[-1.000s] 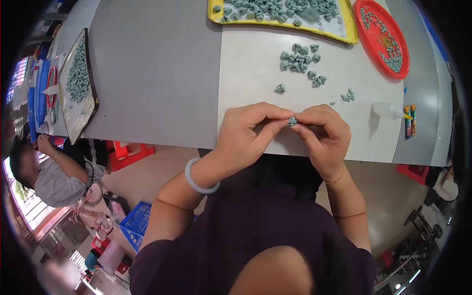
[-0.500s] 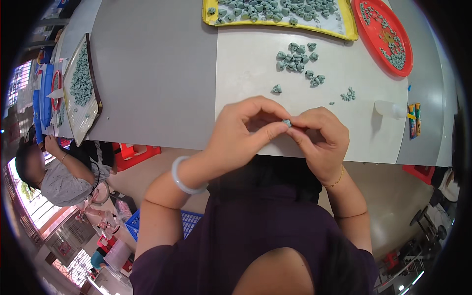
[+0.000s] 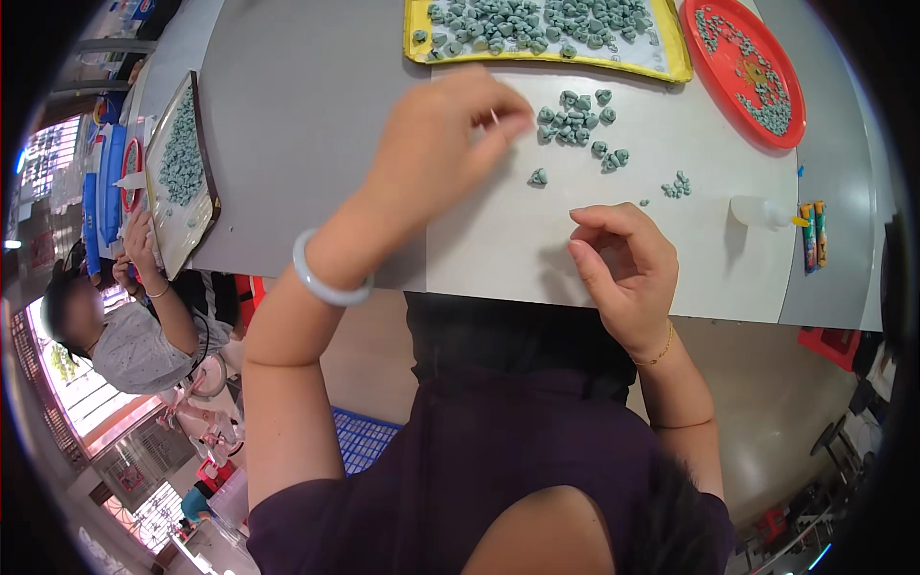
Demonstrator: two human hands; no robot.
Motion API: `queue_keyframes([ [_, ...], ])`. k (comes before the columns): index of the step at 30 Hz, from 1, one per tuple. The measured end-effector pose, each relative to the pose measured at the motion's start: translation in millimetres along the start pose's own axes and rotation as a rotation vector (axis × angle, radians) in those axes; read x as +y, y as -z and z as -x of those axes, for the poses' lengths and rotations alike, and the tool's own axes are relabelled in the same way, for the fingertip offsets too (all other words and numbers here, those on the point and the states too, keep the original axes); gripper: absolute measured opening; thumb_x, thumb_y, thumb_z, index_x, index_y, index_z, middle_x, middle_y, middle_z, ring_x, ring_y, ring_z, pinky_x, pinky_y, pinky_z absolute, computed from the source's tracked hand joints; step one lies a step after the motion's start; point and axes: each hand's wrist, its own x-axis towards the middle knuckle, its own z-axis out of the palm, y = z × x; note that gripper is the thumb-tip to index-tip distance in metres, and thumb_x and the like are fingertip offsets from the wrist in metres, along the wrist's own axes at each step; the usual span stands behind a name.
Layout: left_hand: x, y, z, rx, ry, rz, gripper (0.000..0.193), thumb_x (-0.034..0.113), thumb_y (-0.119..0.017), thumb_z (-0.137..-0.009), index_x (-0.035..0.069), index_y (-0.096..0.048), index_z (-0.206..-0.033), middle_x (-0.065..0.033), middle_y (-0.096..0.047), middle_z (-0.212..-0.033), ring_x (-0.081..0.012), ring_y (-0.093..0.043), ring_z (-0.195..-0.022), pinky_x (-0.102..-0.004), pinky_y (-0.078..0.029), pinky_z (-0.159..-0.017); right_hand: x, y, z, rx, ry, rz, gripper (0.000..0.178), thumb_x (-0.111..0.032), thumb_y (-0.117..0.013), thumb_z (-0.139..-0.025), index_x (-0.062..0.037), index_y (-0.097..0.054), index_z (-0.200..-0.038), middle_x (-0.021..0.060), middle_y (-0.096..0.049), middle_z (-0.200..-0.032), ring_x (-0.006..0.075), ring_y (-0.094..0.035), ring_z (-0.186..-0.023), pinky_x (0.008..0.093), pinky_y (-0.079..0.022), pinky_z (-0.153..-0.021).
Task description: The person moves a small fan off the desk, applies glue to miniature pieces using a squeeze bottle, and attaches small parts to the pieces by hand.
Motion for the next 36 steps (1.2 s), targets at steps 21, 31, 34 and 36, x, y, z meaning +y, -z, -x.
queue_keyframes([
  [21,45.6,-38.6,71.4,-0.037,0.407,0.829,0.009,0.003,-0.057,-0.082,0.000,-0.059,-0.090,-0.0064,-0.062,-0.079,-0.0137,-0.060,-0.069,-0.0246,-0.049,-0.065,12.6,112.2,9.1,0.444,-0.225,0.488,0.037,-0.011,-0.056,-0.086,-0.0031,-0.042,-0.120,0.0088,-0.052,-0.108,0.0154,-0.050,-0.098,0.0259,-0.037,-0.082],
  [31,39.9,-42.4,71.0,0.030,0.322,0.714,0.017,-0.004,-0.064,-0.076,-0.002,-0.058,-0.092,-0.0073,-0.064,-0.083,-0.0113,-0.061,-0.078,-0.0219,-0.047,-0.069,-8.4,47.1,15.3,0.164,-0.155,0.240,0.041,0.011,-0.061,-0.071,-0.0013,-0.049,-0.108,0.0087,-0.056,-0.098,0.0181,-0.054,-0.091,0.0278,-0.042,-0.081],
  [34,42.2,-38.9,70.6,0.035,0.343,0.655,0.017,-0.002,-0.067,-0.074,-0.001,-0.060,-0.089,-0.0061,-0.064,-0.078,-0.0103,-0.061,-0.073,-0.0204,-0.047,-0.066,-11.5,41.2,6.5,0.170,0.179,0.596,0.034,0.010,-0.066,-0.058,-0.0037,-0.062,-0.090,0.0085,-0.060,-0.087,0.0248,-0.056,-0.083,0.0307,-0.045,-0.073],
  [36,42.1,-38.3,71.1,0.024,0.337,0.596,0.018,0.001,-0.070,-0.072,0.000,-0.062,-0.088,-0.0059,-0.064,-0.076,-0.0093,-0.060,-0.069,-0.0196,-0.046,-0.063,-13.4,41.9,5.1,0.183,0.283,0.706,0.035,0.009,-0.067,-0.059,-0.0050,-0.063,-0.090,0.0073,-0.061,-0.087,0.0237,-0.055,-0.082,0.0302,-0.045,-0.072],
])
